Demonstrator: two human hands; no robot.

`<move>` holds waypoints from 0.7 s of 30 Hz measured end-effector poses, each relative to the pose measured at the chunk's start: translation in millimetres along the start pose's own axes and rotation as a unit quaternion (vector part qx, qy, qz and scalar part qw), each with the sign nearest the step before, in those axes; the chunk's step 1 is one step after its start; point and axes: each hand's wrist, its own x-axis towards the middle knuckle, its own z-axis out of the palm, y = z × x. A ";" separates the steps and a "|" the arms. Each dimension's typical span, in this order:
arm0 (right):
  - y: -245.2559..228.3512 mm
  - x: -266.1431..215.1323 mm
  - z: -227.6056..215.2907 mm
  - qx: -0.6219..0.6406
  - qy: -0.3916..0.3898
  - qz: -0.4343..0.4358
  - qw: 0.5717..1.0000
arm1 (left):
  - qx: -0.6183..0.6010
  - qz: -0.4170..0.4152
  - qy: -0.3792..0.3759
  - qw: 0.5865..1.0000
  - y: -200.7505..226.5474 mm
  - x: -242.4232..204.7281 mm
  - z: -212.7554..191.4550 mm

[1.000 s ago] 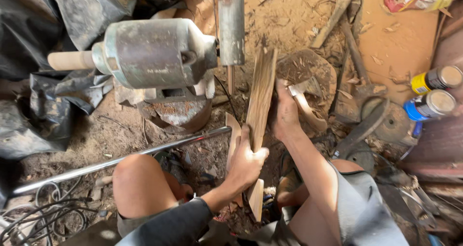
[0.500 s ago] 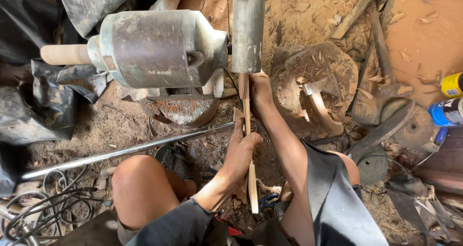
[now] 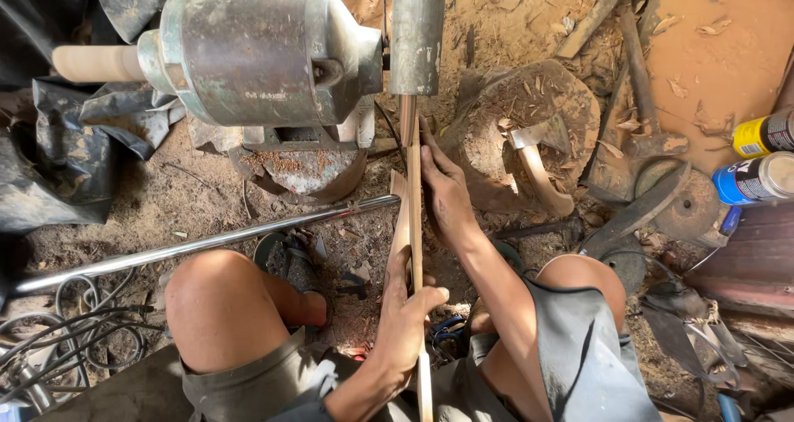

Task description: The person uses a bench grinder to shape a thin piece of wood, holding it with both hands and repeatedly pressing it against the rotating wheel. The person rotates and repositions the wood to smooth different edges and surfaces.

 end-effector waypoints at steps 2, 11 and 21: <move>-7.4 -5.4 2.1 -0.011 -0.005 0.006 1.000 | -0.018 -0.091 -0.003 0.996 -3.7 -11.8 -3.6; 6.5 51.1 -7.5 0.029 -0.003 -0.032 0.999 | -0.115 0.074 -0.030 0.990 7.9 35.1 -0.5; 54.9 116.7 -34.4 0.090 -0.011 -0.023 0.996 | -0.150 -0.042 -0.013 0.988 46.1 82.4 3.5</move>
